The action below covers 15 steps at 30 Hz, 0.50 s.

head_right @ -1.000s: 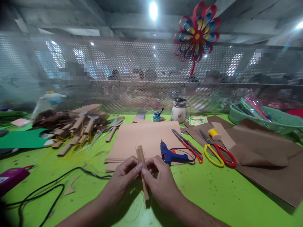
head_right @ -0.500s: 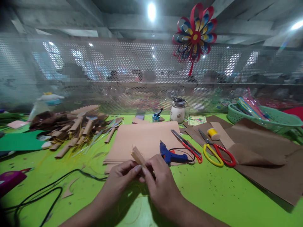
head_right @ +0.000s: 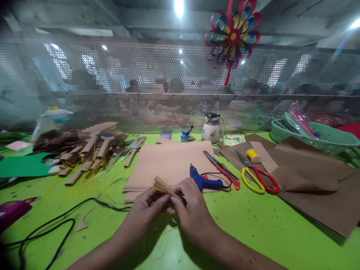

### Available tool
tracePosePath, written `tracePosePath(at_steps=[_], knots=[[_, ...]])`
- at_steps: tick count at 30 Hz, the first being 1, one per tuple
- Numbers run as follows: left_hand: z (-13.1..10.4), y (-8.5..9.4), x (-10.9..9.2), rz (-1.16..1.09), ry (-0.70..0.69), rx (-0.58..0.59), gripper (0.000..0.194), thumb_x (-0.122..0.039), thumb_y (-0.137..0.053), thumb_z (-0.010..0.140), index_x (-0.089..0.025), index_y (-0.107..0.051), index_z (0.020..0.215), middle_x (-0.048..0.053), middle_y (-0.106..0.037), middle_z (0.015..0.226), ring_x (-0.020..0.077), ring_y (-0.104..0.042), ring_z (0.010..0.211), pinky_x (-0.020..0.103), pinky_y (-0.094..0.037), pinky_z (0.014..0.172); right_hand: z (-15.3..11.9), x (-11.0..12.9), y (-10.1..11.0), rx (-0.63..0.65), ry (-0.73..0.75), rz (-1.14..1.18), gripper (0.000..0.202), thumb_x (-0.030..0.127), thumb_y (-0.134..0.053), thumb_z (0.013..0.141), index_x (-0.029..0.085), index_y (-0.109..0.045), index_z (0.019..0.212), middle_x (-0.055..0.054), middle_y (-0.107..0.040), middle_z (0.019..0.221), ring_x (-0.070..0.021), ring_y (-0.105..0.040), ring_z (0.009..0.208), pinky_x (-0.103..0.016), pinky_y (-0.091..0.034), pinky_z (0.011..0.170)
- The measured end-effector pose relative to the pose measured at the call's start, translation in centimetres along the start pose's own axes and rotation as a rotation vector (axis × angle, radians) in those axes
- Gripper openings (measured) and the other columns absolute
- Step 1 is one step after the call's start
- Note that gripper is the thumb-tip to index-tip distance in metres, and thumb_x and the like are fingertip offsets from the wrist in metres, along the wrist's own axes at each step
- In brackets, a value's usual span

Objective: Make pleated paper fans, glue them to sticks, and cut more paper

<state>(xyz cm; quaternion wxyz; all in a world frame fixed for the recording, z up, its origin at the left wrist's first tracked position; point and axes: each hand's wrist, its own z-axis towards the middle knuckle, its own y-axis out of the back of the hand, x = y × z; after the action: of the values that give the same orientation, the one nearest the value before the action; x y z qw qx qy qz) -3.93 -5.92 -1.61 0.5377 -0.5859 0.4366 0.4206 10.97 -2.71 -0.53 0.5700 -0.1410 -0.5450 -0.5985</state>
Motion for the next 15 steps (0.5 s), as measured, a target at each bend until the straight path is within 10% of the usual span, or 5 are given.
tracePosePath(at_steps=[4, 7, 11, 15], knots=[[0.2, 1.0, 0.1, 0.151, 0.009, -0.010, 0.017, -0.031, -0.072, 0.075, -0.015, -0.067, 0.079, 0.007, -0.067, 0.071, 0.0151, -0.058, 0.057, 0.027, -0.045, 0.055, 0.4, -0.6, 0.4, -0.011, 0.054, -0.082, 0.010, 0.010, -0.052, 0.090, 0.018, -0.056, 0.085, -0.005, -0.055, 0.086, -0.0199, -0.051, 0.084, -0.033, -0.041, 0.073], [-0.3, 2.2, -1.3, 0.452, -0.262, -0.136, 0.021, -0.027, -0.064, 0.080, -0.018, -0.058, 0.062, 0.001, -0.055, 0.054, 0.0134, -0.048, 0.050, 0.026, -0.037, 0.050, 0.8, -0.9, 1.1, -0.042, 0.124, -0.178, 0.011, 0.008, -0.052, 0.089, 0.018, -0.055, 0.084, -0.006, -0.054, 0.085, -0.0203, -0.049, 0.083, -0.033, -0.041, 0.071], [-1.0, 2.7, -3.6, 0.826, -0.770, -0.139, 0.022, -0.018, -0.063, 0.081, -0.022, -0.063, 0.102, 0.007, -0.061, 0.092, 0.0222, -0.056, 0.089, 0.034, -0.047, 0.078, 1.0, -0.7, 1.8, 0.036, 0.198, -0.263, 0.011, 0.009, -0.051, 0.091, 0.018, -0.055, 0.086, -0.007, -0.054, 0.086, -0.0210, -0.047, 0.084, -0.035, -0.041, 0.072], [-0.4, 2.7, -3.9, 1.111, -0.784, 0.058, 0.044, -0.019, -0.064, 0.082, -0.022, -0.055, 0.125, 0.013, -0.054, 0.119, 0.0273, -0.048, 0.112, 0.042, -0.044, 0.094, 1.0, -0.3, 2.3, 0.119, 0.253, -0.284, 0.011, 0.009, -0.049, 0.092, 0.018, -0.053, 0.087, -0.007, -0.054, 0.088, -0.0210, -0.046, 0.086, -0.036, -0.041, 0.075]])
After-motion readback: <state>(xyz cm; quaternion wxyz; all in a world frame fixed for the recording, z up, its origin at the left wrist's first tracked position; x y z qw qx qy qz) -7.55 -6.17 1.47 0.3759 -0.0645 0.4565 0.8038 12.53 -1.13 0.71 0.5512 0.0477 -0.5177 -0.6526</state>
